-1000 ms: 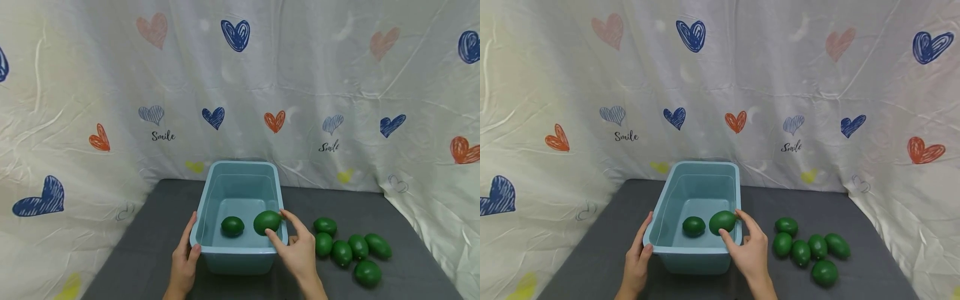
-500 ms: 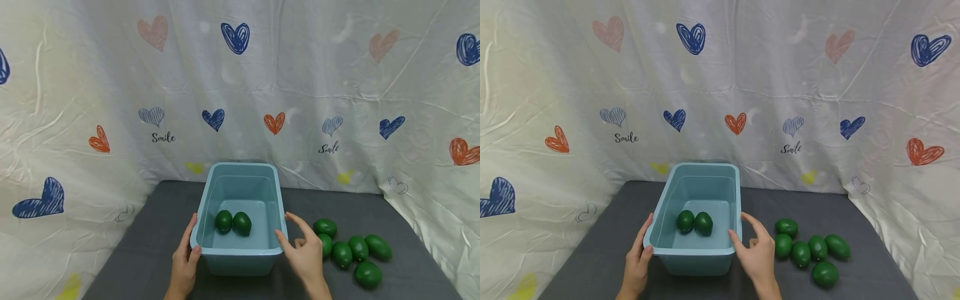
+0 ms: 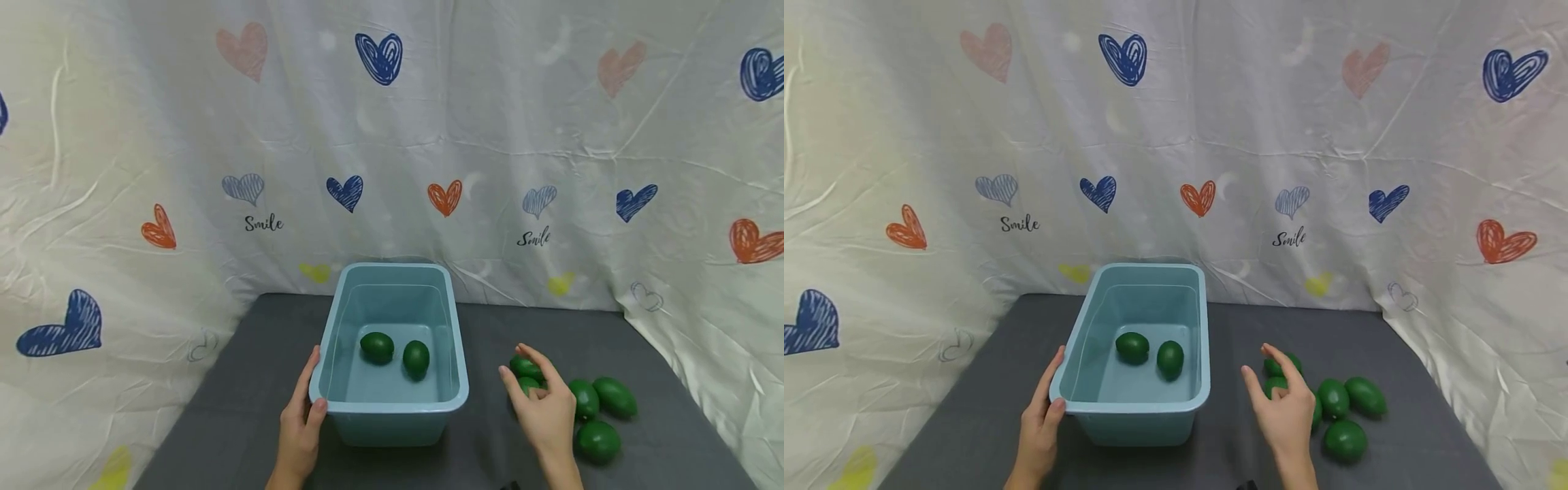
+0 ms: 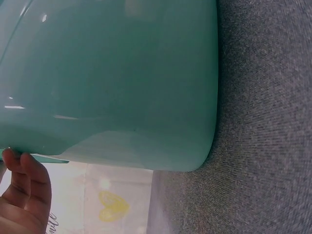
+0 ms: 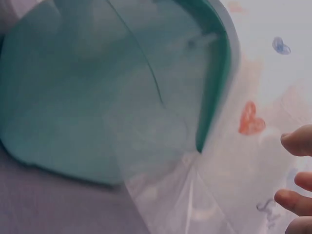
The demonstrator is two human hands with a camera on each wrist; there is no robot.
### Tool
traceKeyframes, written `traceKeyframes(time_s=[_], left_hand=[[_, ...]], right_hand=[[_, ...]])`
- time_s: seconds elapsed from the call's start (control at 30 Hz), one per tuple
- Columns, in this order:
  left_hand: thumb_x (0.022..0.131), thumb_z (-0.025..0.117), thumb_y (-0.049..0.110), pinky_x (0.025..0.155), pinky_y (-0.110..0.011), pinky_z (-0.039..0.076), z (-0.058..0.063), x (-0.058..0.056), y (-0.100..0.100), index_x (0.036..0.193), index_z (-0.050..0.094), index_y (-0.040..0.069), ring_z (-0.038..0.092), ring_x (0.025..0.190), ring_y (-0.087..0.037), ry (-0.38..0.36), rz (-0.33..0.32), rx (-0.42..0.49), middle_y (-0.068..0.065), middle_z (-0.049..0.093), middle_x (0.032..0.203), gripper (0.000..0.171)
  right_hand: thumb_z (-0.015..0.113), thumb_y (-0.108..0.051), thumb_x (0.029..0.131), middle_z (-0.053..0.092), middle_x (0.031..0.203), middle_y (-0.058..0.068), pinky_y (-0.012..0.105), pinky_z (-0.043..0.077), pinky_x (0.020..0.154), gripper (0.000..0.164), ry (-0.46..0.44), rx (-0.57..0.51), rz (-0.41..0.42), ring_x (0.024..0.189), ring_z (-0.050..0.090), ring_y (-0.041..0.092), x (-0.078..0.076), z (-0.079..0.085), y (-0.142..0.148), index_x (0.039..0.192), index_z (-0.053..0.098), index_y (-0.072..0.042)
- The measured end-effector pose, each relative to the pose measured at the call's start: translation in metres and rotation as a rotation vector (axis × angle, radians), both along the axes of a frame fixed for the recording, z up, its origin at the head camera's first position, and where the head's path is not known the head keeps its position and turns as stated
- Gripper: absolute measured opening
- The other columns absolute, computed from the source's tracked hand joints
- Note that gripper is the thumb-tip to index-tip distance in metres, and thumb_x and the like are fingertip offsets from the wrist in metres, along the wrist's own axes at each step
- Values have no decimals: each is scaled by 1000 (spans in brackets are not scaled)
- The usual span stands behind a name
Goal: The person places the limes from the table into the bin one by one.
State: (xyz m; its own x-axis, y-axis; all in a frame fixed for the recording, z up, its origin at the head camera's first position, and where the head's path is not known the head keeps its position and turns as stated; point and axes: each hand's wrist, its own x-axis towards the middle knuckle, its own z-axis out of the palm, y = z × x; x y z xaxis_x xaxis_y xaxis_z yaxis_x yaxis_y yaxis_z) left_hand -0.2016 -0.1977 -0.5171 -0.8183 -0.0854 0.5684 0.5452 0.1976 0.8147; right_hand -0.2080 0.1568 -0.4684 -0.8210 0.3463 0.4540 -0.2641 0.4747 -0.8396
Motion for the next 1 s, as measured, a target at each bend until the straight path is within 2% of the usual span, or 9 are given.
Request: traceKeyframes(time_s=[0.1,0.27,0.53,0.67,0.77,0.83,0.9,1.0], left_hand=[[104,48,-4,113,-11,33,1,0,0,168,33,15,35,154,-4,5,-1,-3,-9,33,173,68],[105,47,-3,114,-12,33,3,1,0,169,32,17,34,155,-5,-16,-4,-5,-8,32,173,69],[105,48,-4,115,-12,33,3,1,0,168,33,16,33,156,-6,-12,-2,1,-8,33,173,68],[105,48,-3,114,-12,33,5,0,-1,168,33,17,34,155,-5,2,6,-12,-5,33,173,68],[105,48,-4,114,-11,33,4,0,-2,168,33,16,34,155,-4,7,5,-11,-9,33,173,68],[104,48,-5,114,-11,33,2,0,-2,168,33,14,35,154,-4,11,3,-11,-13,33,173,68],[104,48,-6,113,-11,34,1,1,-1,168,33,13,35,154,-3,12,1,-10,-16,32,172,68],[105,48,-5,113,-11,34,2,-1,0,168,32,15,35,154,-3,8,-5,-1,-13,32,173,68]], right_hand=[[84,-22,94,73,132,-3,22,28,32,45,-18,4,-36,29,24,0,2,-2,11,137,71,-22],[85,-24,93,73,131,2,23,27,32,46,-36,47,-114,29,22,0,6,-9,27,136,72,-19],[85,-32,93,73,130,6,27,31,34,46,-152,71,-223,29,26,8,15,-22,39,135,72,-17],[85,-33,93,73,131,9,29,31,35,47,-211,80,-255,30,27,10,18,-29,42,135,72,-17],[85,-34,93,73,131,14,31,33,37,49,-261,92,-265,32,29,13,20,-34,45,136,71,-16],[85,-34,92,76,122,16,32,34,38,50,-289,105,-275,34,30,15,21,-38,47,136,71,-15],[85,-36,92,77,98,18,32,35,40,52,-321,121,-282,35,31,16,23,-43,48,137,70,-14],[86,-38,91,58,63,12,33,35,40,54,-343,143,-288,36,32,16,22,-49,50,137,70,-14]])
